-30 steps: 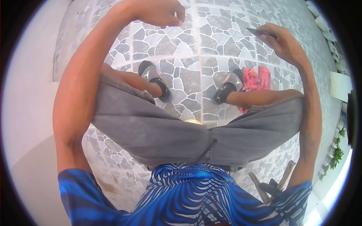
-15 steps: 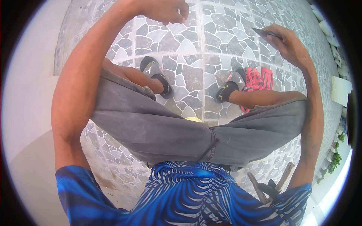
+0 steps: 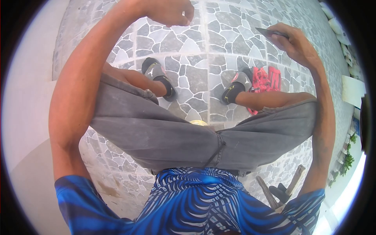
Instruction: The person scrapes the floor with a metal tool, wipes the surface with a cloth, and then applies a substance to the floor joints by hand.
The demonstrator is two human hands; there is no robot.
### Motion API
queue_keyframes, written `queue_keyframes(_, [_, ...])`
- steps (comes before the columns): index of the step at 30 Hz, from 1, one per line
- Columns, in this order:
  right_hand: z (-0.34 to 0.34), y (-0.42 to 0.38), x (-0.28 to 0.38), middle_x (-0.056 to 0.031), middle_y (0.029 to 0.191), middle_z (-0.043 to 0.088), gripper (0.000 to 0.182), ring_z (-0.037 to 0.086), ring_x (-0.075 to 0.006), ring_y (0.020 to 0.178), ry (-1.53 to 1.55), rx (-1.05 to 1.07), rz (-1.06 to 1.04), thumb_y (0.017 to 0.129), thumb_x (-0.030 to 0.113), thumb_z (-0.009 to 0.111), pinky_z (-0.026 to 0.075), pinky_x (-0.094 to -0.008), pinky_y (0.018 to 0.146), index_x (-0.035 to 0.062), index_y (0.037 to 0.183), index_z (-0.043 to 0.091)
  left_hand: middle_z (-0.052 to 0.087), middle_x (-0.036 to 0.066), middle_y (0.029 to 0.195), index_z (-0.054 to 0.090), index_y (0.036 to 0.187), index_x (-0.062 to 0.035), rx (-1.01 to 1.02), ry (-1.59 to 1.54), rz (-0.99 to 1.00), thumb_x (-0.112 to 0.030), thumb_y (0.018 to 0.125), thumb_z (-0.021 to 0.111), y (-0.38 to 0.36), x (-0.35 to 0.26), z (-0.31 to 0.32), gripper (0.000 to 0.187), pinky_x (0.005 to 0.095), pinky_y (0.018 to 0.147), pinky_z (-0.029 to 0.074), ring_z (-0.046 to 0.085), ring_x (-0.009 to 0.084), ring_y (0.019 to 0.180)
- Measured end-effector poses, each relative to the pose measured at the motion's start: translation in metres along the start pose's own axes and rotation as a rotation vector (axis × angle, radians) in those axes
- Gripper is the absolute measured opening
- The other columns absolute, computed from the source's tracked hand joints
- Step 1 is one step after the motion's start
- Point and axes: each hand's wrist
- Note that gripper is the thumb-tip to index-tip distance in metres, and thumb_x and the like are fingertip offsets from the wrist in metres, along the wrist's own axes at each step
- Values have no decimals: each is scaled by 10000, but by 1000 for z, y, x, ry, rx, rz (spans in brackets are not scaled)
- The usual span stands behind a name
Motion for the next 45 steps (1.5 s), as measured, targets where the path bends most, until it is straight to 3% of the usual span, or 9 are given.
queue_keyframes(4, [18,22,6,-155,1068,712,347,665,-260,957,140,141,220,922,202,631,507,-392,861,26,1218,669,700,202,1066,656,1229,-24,199,139,-235,-152,943,586,-2,-65,1,321,476,866,527,680,359,1008])
queue_keyframes(7, [54,53,-29,-178,1126,709,428,666,-268,1017,244,291,221,897,229,654,507,-375,908,-4,1256,661,699,208,978,671,1086,27,259,126,-51,-91,908,601,-2,-93,39,224,459,808,547,692,363,972])
queue_keyframes(15, [364,99,-173,-150,1084,680,519,663,-218,909,1106,-40,641,816,36,746,527,-339,782,-81,1300,598,685,129,869,701,886,-23,284,131,351,-125,837,637,-48,-137,88,129,362,671,503,687,241,823])
queue_keyframes(16, [425,84,-197,-142,1077,679,522,664,-216,911,839,-172,385,812,27,749,528,-331,789,-80,1300,598,678,123,873,699,883,-23,255,181,340,-133,835,636,-53,-139,85,135,352,690,492,673,232,838])
queue_keyframes(18, [460,60,-188,-127,1062,677,523,666,-212,912,691,-353,310,803,13,755,529,-316,803,-75,1294,600,663,112,880,696,876,-23,200,271,319,-148,831,634,-63,-143,74,146,332,728,469,646,213,867])
queue_keyframes(24, [463,80,-116,-115,998,683,475,653,-200,909,1098,-653,1020,776,21,779,511,-296,814,-63,1222,639,636,166,947,689,1032,32,260,223,392,-225,885,579,-80,-145,44,315,413,881,462,615,292,952])
queue_keyframes(32, [416,134,-99,-92,912,681,437,628,-166,830,794,-457,904,770,57,806,493,-284,734,-54,1170,670,644,204,1184,663,1264,-11,370,367,290,-312,972,484,-79,-144,7,456,521,1015,413,587,336,1125])
queue_keyframes(41, [416,150,-109,-28,784,632,389,564,-104,687,693,-295,738,788,73,792,446,-289,613,-43,1142,680,642,217,1168,663,1245,19,347,301,356,-296,957,492,-69,-130,17,459,509,1001,422,590,352,1105])
queue_keyframes(45, [414,135,-119,-63,923,648,347,616,-152,769,1000,-228,773,830,27,736,518,-321,694,-25,1157,634,641,223,1161,662,1236,32,345,298,369,-289,950,496,-76,-139,15,461,503,995,425,592,360,1096])
Point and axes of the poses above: each hand's wrist, its own y-axis towards the middle knuckle, its own z-axis out of the palm, x = y × z
